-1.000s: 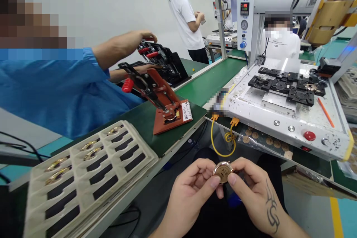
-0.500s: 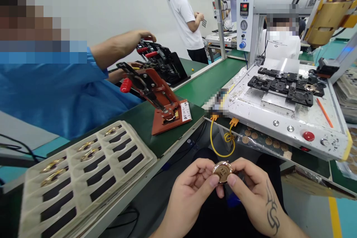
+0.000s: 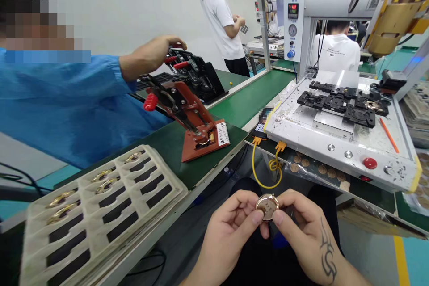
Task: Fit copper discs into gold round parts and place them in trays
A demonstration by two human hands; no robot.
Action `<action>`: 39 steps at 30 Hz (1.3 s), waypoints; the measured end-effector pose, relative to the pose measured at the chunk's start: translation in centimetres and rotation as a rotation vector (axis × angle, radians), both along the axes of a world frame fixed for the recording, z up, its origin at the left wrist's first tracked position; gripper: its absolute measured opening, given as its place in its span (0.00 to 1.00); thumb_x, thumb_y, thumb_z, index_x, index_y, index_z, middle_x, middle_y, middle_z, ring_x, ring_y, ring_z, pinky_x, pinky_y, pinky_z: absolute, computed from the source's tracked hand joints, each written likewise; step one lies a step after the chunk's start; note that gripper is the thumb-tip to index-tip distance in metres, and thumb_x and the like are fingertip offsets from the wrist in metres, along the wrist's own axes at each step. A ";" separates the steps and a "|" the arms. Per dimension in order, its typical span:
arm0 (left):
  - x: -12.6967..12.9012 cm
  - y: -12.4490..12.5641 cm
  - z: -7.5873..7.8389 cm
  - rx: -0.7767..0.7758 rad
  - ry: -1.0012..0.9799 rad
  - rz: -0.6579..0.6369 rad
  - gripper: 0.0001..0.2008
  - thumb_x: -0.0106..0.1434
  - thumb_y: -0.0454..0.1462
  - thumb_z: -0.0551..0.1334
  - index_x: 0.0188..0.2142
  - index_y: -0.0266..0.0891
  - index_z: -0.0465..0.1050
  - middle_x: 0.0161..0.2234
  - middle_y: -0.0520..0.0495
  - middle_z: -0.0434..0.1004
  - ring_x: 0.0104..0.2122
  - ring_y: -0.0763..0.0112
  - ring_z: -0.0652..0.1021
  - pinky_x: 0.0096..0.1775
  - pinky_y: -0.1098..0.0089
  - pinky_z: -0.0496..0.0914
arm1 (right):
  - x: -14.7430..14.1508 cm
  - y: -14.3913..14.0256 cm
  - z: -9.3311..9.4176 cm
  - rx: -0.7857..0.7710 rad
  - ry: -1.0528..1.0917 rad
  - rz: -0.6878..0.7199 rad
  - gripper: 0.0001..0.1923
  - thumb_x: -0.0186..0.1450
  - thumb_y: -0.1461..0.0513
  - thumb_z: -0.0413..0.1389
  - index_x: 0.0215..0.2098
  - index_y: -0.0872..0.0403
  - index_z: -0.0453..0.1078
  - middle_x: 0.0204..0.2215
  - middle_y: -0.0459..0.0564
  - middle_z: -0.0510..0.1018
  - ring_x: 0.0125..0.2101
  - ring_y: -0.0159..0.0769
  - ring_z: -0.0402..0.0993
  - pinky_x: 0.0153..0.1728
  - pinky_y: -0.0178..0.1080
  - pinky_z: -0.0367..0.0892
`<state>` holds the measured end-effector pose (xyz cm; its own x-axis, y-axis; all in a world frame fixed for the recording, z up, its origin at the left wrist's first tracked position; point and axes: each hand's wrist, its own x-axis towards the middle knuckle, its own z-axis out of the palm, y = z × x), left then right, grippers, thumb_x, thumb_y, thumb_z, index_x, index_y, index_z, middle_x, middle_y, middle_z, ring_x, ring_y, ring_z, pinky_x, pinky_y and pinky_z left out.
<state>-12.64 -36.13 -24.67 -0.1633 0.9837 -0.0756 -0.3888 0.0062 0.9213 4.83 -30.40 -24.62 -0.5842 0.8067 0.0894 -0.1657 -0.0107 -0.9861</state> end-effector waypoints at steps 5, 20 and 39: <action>0.1 0.0 0.0 0.002 -0.005 0.002 0.16 0.66 0.45 0.77 0.37 0.37 0.78 0.30 0.51 0.83 0.26 0.76 0.82 0.33 0.77 0.76 | 0.1 0.1 0.1 0.008 0.004 0.009 0.09 0.79 0.55 0.60 0.45 0.48 0.81 0.35 0.46 0.83 0.37 0.36 0.80 0.44 0.35 0.74; 0.1 0.1 1.1 0.063 -0.003 0.011 0.16 0.66 0.46 0.77 0.37 0.37 0.77 0.30 0.51 0.82 0.26 0.75 0.82 0.33 0.76 0.75 | -0.1 0.1 1.1 0.102 -0.011 -0.038 0.07 0.78 0.55 0.61 0.46 0.45 0.81 0.38 0.44 0.85 0.40 0.34 0.80 0.46 0.31 0.74; -1.9 2.1 6.6 0.293 0.024 0.086 0.18 0.64 0.47 0.78 0.37 0.37 0.77 0.29 0.53 0.81 0.24 0.77 0.81 0.31 0.77 0.74 | -3.0 3.1 6.6 0.316 0.059 -0.023 0.09 0.78 0.53 0.61 0.44 0.47 0.81 0.40 0.47 0.86 0.41 0.37 0.82 0.47 0.33 0.76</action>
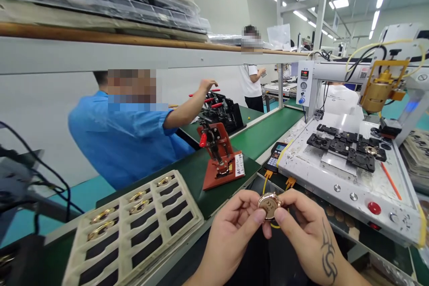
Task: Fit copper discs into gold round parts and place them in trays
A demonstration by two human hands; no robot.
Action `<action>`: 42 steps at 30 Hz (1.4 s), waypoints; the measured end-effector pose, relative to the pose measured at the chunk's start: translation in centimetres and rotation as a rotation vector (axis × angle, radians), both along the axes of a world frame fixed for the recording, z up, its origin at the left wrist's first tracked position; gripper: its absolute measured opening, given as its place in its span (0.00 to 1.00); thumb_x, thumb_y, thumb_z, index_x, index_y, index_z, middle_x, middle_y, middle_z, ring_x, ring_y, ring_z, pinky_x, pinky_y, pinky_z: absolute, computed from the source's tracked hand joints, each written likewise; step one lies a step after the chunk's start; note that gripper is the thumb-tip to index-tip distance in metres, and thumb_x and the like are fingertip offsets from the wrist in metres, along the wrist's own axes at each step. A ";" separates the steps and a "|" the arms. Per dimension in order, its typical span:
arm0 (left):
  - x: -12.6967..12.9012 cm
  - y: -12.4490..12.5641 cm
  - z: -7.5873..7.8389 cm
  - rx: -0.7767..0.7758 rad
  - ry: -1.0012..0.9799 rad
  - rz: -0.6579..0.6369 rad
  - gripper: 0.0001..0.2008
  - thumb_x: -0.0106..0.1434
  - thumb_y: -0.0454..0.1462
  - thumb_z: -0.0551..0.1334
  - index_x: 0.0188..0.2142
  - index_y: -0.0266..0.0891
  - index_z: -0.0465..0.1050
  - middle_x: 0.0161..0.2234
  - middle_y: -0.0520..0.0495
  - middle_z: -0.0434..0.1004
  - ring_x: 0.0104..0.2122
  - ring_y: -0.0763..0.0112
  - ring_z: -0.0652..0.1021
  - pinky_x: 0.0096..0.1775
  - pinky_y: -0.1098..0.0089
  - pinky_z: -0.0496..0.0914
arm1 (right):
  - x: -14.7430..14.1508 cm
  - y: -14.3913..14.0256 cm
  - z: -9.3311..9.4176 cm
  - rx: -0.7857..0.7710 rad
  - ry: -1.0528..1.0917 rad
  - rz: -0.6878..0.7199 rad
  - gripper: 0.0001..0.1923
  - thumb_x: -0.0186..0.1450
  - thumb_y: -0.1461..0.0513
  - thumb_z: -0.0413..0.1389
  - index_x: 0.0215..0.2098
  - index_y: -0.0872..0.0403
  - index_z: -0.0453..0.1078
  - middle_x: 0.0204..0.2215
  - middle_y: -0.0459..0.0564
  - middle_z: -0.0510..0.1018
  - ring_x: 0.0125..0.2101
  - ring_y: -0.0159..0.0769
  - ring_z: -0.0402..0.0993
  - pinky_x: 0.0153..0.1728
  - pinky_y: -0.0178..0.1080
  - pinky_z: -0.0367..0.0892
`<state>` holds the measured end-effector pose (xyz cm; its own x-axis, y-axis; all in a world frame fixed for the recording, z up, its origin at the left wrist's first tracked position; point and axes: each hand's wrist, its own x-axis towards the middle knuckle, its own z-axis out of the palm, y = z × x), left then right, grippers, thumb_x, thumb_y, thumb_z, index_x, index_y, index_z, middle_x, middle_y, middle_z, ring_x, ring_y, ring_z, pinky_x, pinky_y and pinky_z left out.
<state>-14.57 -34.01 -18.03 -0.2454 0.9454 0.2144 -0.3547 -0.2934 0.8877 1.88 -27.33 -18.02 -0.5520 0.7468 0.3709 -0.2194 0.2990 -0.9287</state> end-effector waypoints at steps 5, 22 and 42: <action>-0.5 0.6 0.4 0.027 0.003 0.014 0.18 0.64 0.46 0.78 0.37 0.37 0.77 0.29 0.52 0.82 0.24 0.76 0.81 0.32 0.75 0.74 | -0.5 1.1 0.4 0.023 -0.016 0.083 0.10 0.79 0.54 0.59 0.47 0.48 0.80 0.37 0.49 0.85 0.39 0.38 0.82 0.44 0.36 0.79; -1.5 0.5 -0.2 0.027 -0.036 -0.001 0.16 0.66 0.45 0.77 0.38 0.37 0.77 0.30 0.52 0.82 0.24 0.77 0.81 0.32 0.76 0.74 | -1.5 1.2 0.5 0.021 -0.025 0.137 0.12 0.79 0.54 0.59 0.48 0.50 0.81 0.38 0.52 0.86 0.37 0.40 0.81 0.42 0.39 0.78; -1.0 0.6 -0.2 -0.016 -0.024 0.023 0.20 0.63 0.48 0.78 0.36 0.37 0.75 0.30 0.51 0.81 0.23 0.74 0.80 0.32 0.73 0.73 | -1.2 1.2 0.0 0.050 -0.051 0.035 0.14 0.77 0.52 0.60 0.47 0.52 0.83 0.41 0.55 0.86 0.41 0.45 0.83 0.42 0.42 0.81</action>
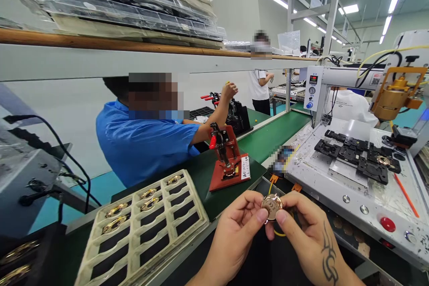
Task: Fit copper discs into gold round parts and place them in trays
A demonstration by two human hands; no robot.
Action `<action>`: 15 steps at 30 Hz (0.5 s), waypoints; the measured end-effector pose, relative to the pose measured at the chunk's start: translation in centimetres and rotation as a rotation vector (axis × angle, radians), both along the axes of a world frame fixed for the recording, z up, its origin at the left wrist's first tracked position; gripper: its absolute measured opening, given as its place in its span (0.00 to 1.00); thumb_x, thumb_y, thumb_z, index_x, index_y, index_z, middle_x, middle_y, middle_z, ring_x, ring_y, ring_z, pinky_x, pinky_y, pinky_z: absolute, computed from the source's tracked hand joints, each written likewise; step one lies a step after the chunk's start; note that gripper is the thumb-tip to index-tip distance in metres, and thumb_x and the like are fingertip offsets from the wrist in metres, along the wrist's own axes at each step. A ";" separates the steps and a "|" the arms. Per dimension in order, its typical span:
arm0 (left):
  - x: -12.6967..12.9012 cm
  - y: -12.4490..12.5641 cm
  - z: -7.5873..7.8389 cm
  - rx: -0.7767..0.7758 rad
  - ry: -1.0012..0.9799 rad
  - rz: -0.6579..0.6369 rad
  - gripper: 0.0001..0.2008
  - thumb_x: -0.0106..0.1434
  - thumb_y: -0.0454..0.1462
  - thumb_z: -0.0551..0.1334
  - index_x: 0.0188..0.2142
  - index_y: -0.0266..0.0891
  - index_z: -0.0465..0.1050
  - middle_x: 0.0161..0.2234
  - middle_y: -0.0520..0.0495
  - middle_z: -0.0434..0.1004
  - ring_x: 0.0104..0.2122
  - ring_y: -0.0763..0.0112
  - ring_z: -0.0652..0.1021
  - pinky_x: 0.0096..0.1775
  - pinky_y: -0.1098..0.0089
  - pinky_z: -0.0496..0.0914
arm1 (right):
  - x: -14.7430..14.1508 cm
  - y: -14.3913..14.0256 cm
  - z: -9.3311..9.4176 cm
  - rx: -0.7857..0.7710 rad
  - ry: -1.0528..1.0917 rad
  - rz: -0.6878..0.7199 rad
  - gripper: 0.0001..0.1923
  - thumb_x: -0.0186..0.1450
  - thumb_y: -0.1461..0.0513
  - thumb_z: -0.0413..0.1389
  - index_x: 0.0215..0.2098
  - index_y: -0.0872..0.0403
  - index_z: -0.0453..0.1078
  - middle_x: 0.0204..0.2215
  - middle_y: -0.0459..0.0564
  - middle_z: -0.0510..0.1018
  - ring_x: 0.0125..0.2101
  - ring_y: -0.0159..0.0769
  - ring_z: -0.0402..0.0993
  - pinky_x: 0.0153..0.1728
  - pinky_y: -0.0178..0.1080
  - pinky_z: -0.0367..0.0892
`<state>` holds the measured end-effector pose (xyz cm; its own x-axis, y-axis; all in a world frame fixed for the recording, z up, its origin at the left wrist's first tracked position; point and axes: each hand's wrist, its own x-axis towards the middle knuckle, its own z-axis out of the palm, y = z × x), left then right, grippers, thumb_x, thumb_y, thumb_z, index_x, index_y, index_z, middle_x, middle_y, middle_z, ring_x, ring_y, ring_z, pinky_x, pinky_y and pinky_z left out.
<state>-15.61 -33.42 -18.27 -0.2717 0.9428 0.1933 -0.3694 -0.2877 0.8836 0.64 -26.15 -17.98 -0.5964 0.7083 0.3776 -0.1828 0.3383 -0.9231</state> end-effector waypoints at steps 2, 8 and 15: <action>0.1 0.0 0.0 0.006 -0.005 -0.004 0.20 0.63 0.48 0.78 0.36 0.37 0.75 0.30 0.51 0.81 0.24 0.73 0.81 0.32 0.72 0.74 | -0.1 -0.1 0.0 -0.012 0.008 -0.026 0.14 0.77 0.51 0.61 0.47 0.51 0.83 0.40 0.54 0.86 0.40 0.44 0.83 0.44 0.41 0.81; 0.4 0.0 -0.3 0.019 -0.034 -0.022 0.19 0.65 0.47 0.77 0.37 0.38 0.73 0.32 0.52 0.83 0.27 0.72 0.83 0.35 0.72 0.75 | -0.1 -0.2 0.2 0.014 -0.024 -0.051 0.14 0.77 0.51 0.60 0.47 0.50 0.84 0.36 0.51 0.85 0.42 0.44 0.82 0.45 0.40 0.77; 0.8 -0.3 -0.8 0.037 -0.058 -0.042 0.18 0.67 0.47 0.76 0.38 0.41 0.71 0.33 0.49 0.85 0.31 0.66 0.85 0.40 0.65 0.79 | -0.2 0.3 -0.2 0.025 -0.045 -0.131 0.14 0.75 0.49 0.63 0.45 0.49 0.84 0.38 0.50 0.86 0.41 0.43 0.83 0.41 0.38 0.77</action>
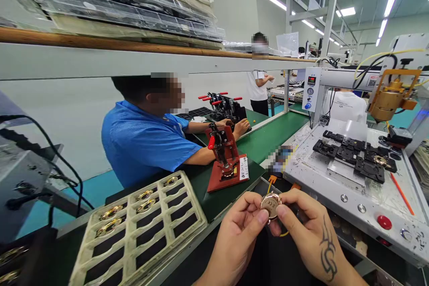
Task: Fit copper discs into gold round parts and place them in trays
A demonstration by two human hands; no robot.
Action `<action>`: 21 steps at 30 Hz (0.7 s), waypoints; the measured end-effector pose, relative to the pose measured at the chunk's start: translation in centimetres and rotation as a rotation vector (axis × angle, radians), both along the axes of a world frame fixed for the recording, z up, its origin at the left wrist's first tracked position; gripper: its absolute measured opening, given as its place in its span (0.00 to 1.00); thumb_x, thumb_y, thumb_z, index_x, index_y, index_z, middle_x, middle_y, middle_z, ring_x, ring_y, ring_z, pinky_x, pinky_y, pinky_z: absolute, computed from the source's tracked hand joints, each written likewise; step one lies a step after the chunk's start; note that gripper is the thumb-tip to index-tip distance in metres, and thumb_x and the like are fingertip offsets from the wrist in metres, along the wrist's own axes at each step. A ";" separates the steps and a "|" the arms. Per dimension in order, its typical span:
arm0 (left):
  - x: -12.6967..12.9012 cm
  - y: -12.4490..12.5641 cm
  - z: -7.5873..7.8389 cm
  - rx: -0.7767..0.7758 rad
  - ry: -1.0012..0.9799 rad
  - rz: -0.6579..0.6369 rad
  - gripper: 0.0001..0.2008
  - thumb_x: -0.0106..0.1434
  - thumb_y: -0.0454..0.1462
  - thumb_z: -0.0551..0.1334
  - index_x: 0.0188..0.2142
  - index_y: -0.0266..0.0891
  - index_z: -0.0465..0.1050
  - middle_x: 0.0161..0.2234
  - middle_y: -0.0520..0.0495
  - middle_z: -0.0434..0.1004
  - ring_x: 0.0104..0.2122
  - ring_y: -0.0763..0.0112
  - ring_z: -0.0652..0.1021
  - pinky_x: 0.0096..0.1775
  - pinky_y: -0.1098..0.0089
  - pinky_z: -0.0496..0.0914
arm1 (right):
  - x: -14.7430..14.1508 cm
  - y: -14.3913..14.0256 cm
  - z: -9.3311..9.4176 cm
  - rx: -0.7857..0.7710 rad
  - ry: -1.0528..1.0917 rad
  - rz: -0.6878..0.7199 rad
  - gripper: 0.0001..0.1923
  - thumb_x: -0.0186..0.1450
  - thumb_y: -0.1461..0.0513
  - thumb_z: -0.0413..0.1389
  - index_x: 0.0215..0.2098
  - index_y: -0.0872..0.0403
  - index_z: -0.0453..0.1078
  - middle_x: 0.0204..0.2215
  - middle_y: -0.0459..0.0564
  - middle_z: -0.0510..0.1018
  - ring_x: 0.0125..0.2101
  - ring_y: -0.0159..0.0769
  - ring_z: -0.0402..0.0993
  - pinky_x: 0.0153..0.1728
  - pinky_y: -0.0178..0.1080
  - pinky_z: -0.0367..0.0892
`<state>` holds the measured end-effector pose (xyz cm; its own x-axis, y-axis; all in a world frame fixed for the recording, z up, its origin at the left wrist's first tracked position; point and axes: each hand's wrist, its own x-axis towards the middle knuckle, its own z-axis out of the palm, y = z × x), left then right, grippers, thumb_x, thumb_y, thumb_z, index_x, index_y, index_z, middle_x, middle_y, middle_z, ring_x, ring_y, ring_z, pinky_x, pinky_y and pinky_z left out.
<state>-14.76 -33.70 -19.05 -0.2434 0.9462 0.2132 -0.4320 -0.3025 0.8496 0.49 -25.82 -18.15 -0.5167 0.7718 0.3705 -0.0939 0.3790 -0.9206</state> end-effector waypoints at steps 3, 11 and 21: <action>0.0 0.0 -0.1 0.010 0.004 -0.016 0.17 0.68 0.46 0.75 0.39 0.41 0.71 0.33 0.48 0.86 0.32 0.65 0.85 0.41 0.64 0.80 | 0.0 0.0 -0.2 0.002 -0.010 -0.012 0.14 0.75 0.49 0.63 0.45 0.49 0.84 0.40 0.50 0.87 0.40 0.42 0.83 0.42 0.37 0.77; -0.1 0.1 -0.2 0.017 -0.031 -0.023 0.18 0.68 0.46 0.76 0.38 0.40 0.71 0.32 0.50 0.85 0.31 0.68 0.85 0.38 0.68 0.77 | 0.1 0.0 0.0 0.008 0.002 -0.002 0.13 0.75 0.49 0.63 0.44 0.48 0.83 0.37 0.48 0.86 0.39 0.39 0.82 0.40 0.35 0.76; -0.3 0.1 -0.1 0.001 0.032 0.009 0.18 0.67 0.47 0.76 0.38 0.39 0.73 0.31 0.51 0.84 0.29 0.72 0.83 0.36 0.73 0.75 | 0.0 -0.2 0.0 -0.040 0.018 0.042 0.12 0.76 0.51 0.62 0.45 0.49 0.81 0.38 0.49 0.85 0.37 0.39 0.81 0.40 0.36 0.76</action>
